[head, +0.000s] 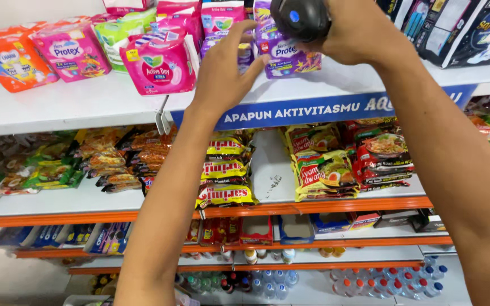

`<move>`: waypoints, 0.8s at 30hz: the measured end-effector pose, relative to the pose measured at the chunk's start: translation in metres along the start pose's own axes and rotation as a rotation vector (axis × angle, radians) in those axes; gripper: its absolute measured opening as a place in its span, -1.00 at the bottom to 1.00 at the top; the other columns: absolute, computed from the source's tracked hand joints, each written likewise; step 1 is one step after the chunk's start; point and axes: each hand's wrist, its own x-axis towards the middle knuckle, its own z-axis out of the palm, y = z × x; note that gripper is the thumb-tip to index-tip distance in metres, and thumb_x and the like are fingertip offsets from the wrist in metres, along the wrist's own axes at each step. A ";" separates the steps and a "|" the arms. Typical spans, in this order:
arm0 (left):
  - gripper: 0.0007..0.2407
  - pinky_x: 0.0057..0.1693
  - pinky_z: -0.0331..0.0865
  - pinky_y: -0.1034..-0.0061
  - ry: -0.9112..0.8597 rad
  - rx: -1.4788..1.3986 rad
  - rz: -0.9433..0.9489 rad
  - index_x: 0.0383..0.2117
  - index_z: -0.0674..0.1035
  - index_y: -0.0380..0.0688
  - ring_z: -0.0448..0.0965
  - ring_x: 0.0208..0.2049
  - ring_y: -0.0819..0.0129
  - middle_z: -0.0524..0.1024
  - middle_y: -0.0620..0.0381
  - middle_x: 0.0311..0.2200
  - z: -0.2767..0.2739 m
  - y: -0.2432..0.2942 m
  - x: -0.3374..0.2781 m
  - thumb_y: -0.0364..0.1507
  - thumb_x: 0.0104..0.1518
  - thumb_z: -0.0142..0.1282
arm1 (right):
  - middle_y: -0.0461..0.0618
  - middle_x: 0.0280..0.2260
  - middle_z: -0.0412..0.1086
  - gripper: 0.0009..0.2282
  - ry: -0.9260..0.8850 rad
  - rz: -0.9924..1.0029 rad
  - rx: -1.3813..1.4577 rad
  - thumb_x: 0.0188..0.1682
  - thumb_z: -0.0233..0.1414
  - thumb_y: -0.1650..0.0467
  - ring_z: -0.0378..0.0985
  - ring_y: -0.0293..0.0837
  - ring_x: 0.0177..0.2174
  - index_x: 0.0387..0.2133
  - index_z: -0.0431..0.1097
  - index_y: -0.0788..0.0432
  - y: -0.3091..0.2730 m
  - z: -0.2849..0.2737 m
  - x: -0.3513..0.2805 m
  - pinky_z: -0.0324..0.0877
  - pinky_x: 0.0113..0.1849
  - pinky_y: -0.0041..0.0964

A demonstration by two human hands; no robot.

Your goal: The person uses a handheld barcode scanner to scan various packaged hygiene products and feminine care items, including pads and liners, before returning them to the store shelves.

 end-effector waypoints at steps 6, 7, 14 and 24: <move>-0.64 0.18 0.34 0.13 0.010 0.278 0.056 0.06 0.49 -0.20 0.44 0.10 -0.13 0.50 -0.16 0.01 -0.008 -0.018 -0.007 -0.39 0.17 0.25 | 0.21 -0.26 0.53 -0.58 -0.091 0.095 0.015 -0.17 0.41 0.33 0.57 0.25 -0.25 -0.08 0.45 0.17 0.048 0.041 0.010 0.44 -0.20 0.01; -0.64 0.19 0.32 0.12 -0.012 0.298 0.037 0.05 0.50 -0.26 0.40 0.10 -0.14 0.47 -0.20 0.01 -0.007 -0.019 -0.009 -0.40 0.14 0.25 | 0.20 -0.27 0.53 -0.60 -0.105 0.098 0.042 -0.13 0.39 0.32 0.57 0.25 -0.25 -0.07 0.44 0.17 0.052 0.046 0.013 0.44 -0.20 0.01; -0.66 0.21 0.28 0.10 -0.044 0.350 0.052 -0.01 0.52 -0.29 0.39 0.09 -0.17 0.43 -0.25 0.01 -0.003 -0.024 -0.011 -0.40 0.14 0.27 | 0.19 -0.22 0.50 -0.63 -0.053 0.114 -0.100 -0.23 0.33 0.41 0.52 0.27 -0.19 -0.14 0.45 0.16 0.049 0.070 0.020 0.40 -0.20 0.11; -0.73 0.19 0.34 0.14 0.008 0.347 0.063 -0.07 0.55 -0.26 0.44 0.06 -0.14 0.47 -0.17 -0.02 -0.004 -0.016 -0.012 -0.41 0.14 0.22 | 0.11 -0.19 0.38 -0.55 0.092 0.009 -0.203 -0.35 0.29 0.47 0.46 0.17 -0.15 -0.16 0.33 0.28 0.027 0.072 0.012 0.43 -0.24 0.04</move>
